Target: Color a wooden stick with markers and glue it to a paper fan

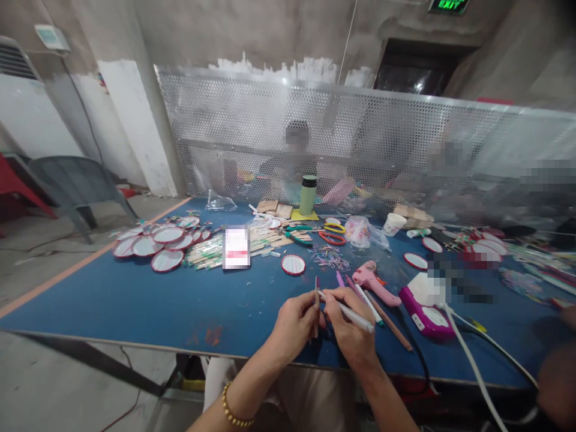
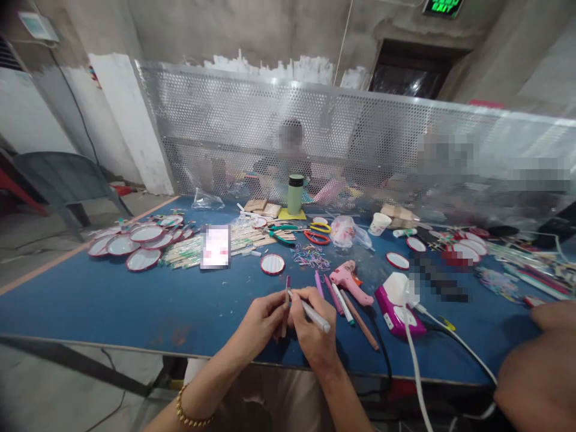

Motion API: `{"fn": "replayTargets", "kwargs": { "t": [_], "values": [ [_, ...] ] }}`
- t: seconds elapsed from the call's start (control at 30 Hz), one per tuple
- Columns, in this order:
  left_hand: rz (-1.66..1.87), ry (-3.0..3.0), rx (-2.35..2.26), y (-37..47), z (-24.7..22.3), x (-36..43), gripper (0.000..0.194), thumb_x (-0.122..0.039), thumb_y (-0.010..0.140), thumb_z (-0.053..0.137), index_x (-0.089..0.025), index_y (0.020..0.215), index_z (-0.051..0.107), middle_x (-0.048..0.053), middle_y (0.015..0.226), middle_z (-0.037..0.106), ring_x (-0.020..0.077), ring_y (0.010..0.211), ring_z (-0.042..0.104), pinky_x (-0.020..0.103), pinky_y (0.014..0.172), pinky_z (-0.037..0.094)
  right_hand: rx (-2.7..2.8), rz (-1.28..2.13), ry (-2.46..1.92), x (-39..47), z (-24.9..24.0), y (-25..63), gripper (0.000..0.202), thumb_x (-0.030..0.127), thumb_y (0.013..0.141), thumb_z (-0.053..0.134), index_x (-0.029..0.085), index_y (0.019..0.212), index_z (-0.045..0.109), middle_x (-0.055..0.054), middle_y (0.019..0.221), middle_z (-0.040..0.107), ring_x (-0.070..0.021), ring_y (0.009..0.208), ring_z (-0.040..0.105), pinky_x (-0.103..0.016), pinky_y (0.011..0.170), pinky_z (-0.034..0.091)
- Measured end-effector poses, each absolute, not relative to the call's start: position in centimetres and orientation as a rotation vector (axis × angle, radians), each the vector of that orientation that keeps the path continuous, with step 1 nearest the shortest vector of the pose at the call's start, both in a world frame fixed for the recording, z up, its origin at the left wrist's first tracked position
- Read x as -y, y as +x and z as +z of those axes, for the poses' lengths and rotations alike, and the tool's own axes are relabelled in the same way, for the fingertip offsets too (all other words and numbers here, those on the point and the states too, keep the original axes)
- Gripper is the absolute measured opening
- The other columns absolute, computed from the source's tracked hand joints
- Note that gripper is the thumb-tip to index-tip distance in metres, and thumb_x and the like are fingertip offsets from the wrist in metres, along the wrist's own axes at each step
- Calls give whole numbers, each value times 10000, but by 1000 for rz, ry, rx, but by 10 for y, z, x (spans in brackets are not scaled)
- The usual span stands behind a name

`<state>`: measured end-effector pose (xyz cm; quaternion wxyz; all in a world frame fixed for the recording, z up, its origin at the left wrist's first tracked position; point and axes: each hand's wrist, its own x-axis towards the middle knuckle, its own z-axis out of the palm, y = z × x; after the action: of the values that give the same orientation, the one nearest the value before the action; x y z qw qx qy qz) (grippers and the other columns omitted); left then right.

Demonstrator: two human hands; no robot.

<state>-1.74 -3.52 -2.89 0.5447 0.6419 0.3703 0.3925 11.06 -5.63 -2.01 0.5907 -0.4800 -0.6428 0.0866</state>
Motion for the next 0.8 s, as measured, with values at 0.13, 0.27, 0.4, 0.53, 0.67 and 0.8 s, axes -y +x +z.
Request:
{"fn": "replayTargets", "kwargs": {
  "t": [0.13, 0.27, 0.4, 0.53, 0.67, 0.8],
  "values": [
    [942, 1503, -870, -17, -29, 35, 254, -402, 887, 482, -179, 805, 571, -45, 554, 511, 98, 446, 457, 201, 475, 379, 1498, 218, -1139, 56, -21, 111, 225, 297, 931, 560, 203, 765, 681, 31, 532, 635, -120, 431, 580, -220, 436, 472],
    [938, 1480, -853, -18, -29, 35, 268, -420, 891, 498, -180, 797, 570, -49, 554, 506, 95, 442, 460, 199, 468, 376, 1489, 211, -1149, 56, -22, 111, 231, 297, 929, 551, 204, 760, 677, 31, 526, 629, -124, 442, 579, -228, 450, 476],
    [925, 1469, -839, -18, -28, 35, 257, -404, 892, 491, -183, 778, 557, -48, 564, 513, 91, 436, 460, 199, 463, 383, 1463, 180, -1149, 56, -21, 111, 225, 292, 922, 565, 202, 746, 673, 33, 528, 622, -120, 440, 571, -225, 447, 471],
    [926, 1492, -853, -18, -27, 35, 244, -384, 886, 483, -188, 754, 542, -54, 542, 498, 89, 437, 457, 195, 475, 382, 1482, 218, -1139, 57, -21, 112, 226, 289, 925, 557, 203, 751, 673, 34, 526, 619, -118, 434, 570, -220, 431, 461],
    [929, 1495, -853, -18, -27, 35, 264, -407, 888, 486, -193, 737, 525, -56, 536, 485, 87, 443, 460, 190, 478, 381, 1499, 218, -1140, 57, -20, 112, 225, 287, 927, 551, 205, 760, 678, 29, 543, 637, -121, 441, 580, -224, 442, 468],
    [928, 1490, -854, -18, -27, 36, 258, -408, 889, 485, -194, 750, 528, -55, 538, 490, 87, 436, 459, 189, 466, 381, 1505, 190, -1137, 56, -21, 111, 227, 279, 931, 549, 206, 759, 676, 29, 545, 642, -119, 446, 582, -221, 453, 472]
  ]
}}
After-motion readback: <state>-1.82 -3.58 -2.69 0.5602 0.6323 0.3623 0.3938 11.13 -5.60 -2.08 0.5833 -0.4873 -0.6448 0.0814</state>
